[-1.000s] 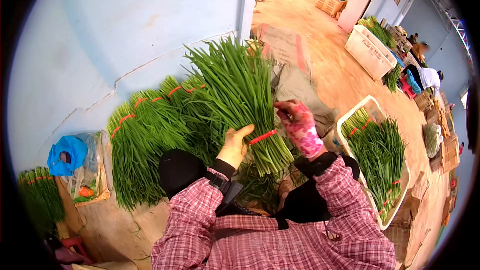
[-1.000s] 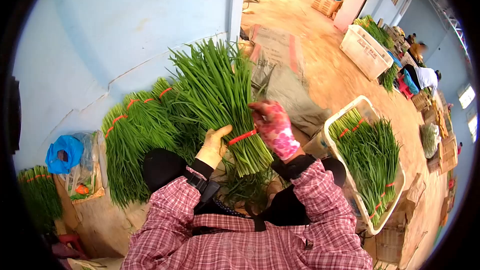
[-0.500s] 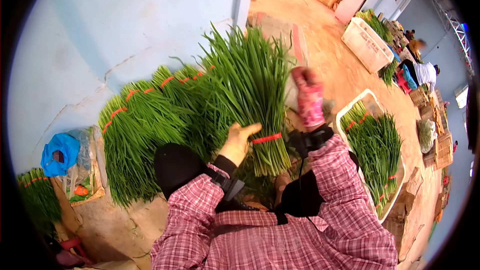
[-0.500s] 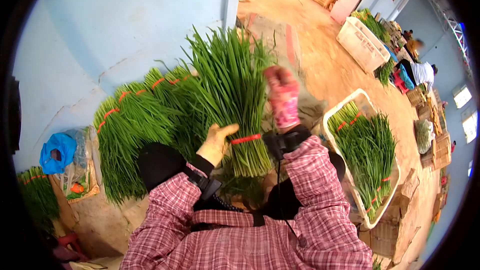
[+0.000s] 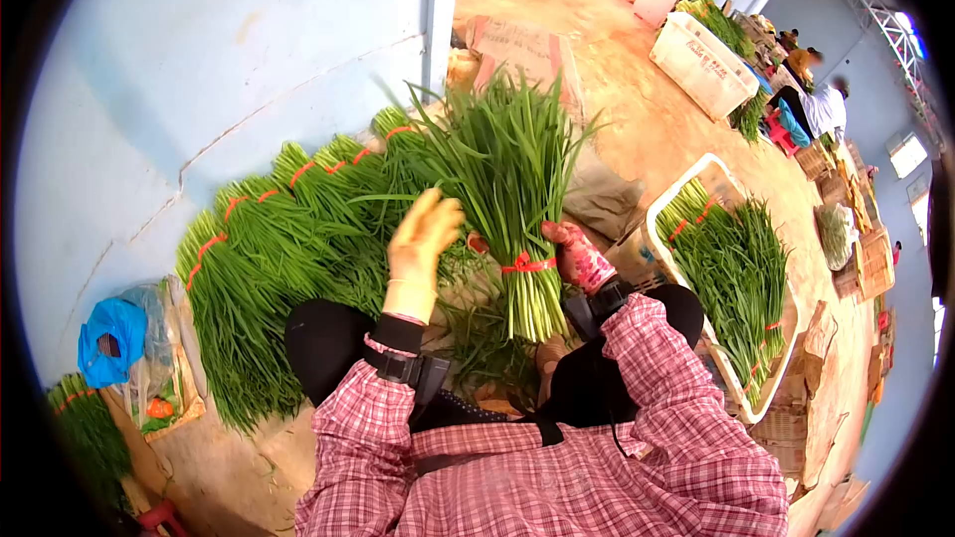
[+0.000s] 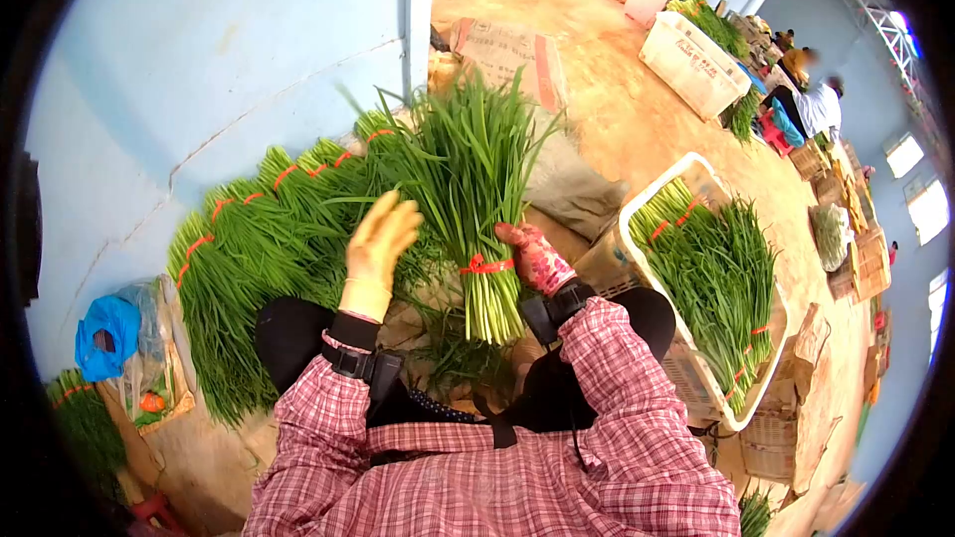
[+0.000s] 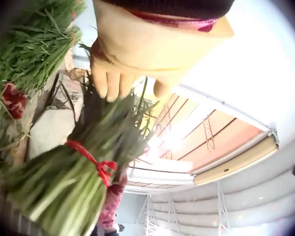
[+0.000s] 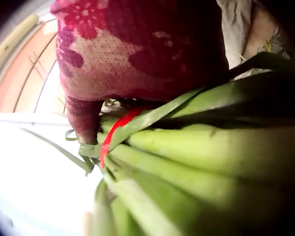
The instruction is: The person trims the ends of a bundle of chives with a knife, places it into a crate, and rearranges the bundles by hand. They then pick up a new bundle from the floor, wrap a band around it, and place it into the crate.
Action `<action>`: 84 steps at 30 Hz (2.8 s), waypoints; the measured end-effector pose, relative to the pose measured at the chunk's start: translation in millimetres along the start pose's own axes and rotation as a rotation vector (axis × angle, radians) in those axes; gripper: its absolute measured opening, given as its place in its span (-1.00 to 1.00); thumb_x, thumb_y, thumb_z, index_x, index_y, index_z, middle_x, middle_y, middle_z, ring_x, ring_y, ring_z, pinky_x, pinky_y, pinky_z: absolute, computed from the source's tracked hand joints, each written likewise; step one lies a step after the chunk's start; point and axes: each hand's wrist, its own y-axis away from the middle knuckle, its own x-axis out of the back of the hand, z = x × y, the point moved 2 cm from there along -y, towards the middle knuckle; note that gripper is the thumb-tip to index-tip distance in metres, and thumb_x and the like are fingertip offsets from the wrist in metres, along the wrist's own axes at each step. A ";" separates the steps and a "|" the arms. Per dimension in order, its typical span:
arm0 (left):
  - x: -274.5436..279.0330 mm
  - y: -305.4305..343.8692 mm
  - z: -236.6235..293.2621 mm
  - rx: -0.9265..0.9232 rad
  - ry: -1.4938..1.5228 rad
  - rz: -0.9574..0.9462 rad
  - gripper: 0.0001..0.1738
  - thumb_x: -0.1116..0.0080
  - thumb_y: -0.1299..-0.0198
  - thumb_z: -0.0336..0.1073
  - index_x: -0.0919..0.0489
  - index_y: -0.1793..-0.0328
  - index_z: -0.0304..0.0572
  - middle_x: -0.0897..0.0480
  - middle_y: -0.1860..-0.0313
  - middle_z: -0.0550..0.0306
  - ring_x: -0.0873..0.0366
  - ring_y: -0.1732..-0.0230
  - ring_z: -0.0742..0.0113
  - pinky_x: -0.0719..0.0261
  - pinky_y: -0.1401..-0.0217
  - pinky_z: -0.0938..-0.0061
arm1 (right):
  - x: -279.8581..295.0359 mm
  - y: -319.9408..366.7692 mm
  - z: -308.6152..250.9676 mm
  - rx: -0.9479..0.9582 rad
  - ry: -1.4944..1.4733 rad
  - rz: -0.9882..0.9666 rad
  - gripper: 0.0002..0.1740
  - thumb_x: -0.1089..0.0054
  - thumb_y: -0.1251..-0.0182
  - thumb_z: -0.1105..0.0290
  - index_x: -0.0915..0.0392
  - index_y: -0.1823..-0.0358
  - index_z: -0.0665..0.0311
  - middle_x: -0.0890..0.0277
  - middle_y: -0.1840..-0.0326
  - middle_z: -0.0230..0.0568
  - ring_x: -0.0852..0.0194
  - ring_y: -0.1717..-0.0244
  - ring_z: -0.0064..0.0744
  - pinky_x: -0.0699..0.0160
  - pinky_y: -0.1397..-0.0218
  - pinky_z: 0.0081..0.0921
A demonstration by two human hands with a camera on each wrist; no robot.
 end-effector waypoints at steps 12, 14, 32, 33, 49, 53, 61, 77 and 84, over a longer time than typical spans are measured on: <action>-22.0 -4.8 -50.8 0.183 0.289 -0.373 0.16 -0.25 -0.09 0.51 -0.32 -0.57 -0.24 -0.52 -0.47 0.00 -0.48 -0.45 0.08 -0.42 -0.54 0.02 | -38.5 -0.8 -47.3 -0.199 0.113 -0.126 -0.55 -0.17 -0.55 0.33 -0.51 -0.35 0.40 -0.63 -0.24 -0.13 -0.61 -0.21 -0.28 -0.54 -0.36 -0.34; -19.7 -6.5 -49.7 0.218 0.305 -0.223 -0.14 -0.38 -0.22 0.25 -0.50 -0.44 -0.23 -0.65 -0.32 0.00 -0.63 -0.27 0.15 -0.54 -0.43 0.15 | -31.3 2.6 -59.8 -0.099 0.298 -0.039 -0.53 -0.17 -0.57 0.26 -0.52 -0.34 0.41 -0.67 -0.19 -0.14 -0.63 -0.12 -0.36 -0.59 -0.20 -0.41; 56.4 -49.8 -74.4 0.003 0.058 -0.032 -0.06 0.02 -0.38 0.46 -0.27 -0.63 -0.06 -0.50 -0.48 -0.03 -0.41 -0.47 0.08 -0.09 -0.68 0.11 | -67.7 65.4 -103.7 0.425 0.831 0.395 -0.87 -0.36 -0.40 0.44 -0.75 0.11 0.30 -0.69 0.32 -0.27 -0.62 0.32 -0.46 -0.61 0.19 -0.47; 53.8 -48.9 -69.6 0.062 0.174 -0.021 -0.05 0.02 -0.38 0.46 -0.27 -0.63 -0.07 -0.48 -0.49 -0.06 -0.37 -0.50 0.04 -0.06 -0.69 0.08 | -56.8 64.5 -99.5 0.304 0.711 0.493 -0.86 -0.33 -0.43 0.43 -0.75 0.11 0.32 -0.67 0.40 -0.34 -0.57 0.38 -0.55 -0.56 0.25 -0.52; -16.0 -9.3 -43.7 0.062 0.213 0.196 -0.31 -0.38 -0.33 -0.03 -0.45 -0.39 -0.35 -0.61 -0.29 -0.07 -0.57 -0.31 0.06 -0.48 -0.45 0.03 | -90.0 -16.0 -81.4 0.108 0.390 0.094 -0.30 -0.56 -0.28 0.31 -0.43 -0.34 0.50 -0.71 -0.03 -0.18 -0.57 0.02 -0.46 -0.55 -0.11 -0.47; -20.8 -3.2 -44.5 0.066 0.298 0.158 -0.35 -0.50 -0.23 -0.08 -0.53 -0.28 -0.36 -0.65 -0.19 0.00 -0.62 -0.14 0.13 -0.60 -0.24 0.21 | -62.0 -27.9 -54.6 0.087 0.284 0.283 -0.47 -0.62 -0.21 0.12 -0.65 0.11 0.47 -0.69 0.33 -0.23 -0.55 0.28 -0.43 -0.53 0.13 -0.38; -6.6 -19.8 -73.3 0.091 0.172 0.331 -0.38 -0.52 -0.23 -0.16 -0.54 -0.24 -0.45 -0.68 -0.14 -0.01 -0.62 -0.11 0.17 -0.56 -0.25 0.24 | -58.5 -15.3 -120.4 0.758 1.026 0.587 -0.76 -0.37 -0.34 0.45 -0.68 -0.01 0.31 -0.68 0.14 -0.08 -0.66 0.15 -0.19 -0.60 0.04 -0.32; -30.2 0.5 -53.6 0.100 0.222 0.195 -0.76 -0.42 -0.30 -0.32 -0.71 -0.02 -0.25 -0.76 0.18 0.17 -0.68 0.25 0.35 -0.66 0.19 0.41 | -151.0 -55.1 -92.1 0.745 1.530 -0.080 -0.79 -0.37 -0.20 0.36 -0.80 0.13 0.00 -0.73 0.10 -0.23 -0.65 0.09 -0.11 -0.55 -0.13 -0.23; -21.5 -7.2 -76.5 0.093 -0.001 0.249 -0.62 -0.44 -0.27 -0.29 -0.66 -0.11 -0.38 -0.73 0.09 0.14 -0.62 0.17 0.36 -0.56 0.12 0.42 | -166.3 -51.7 -105.7 0.297 0.998 0.076 -0.78 -0.33 -0.45 0.27 -0.74 0.05 0.24 -0.70 0.34 -0.32 -0.61 0.43 -0.50 -0.59 0.33 -0.56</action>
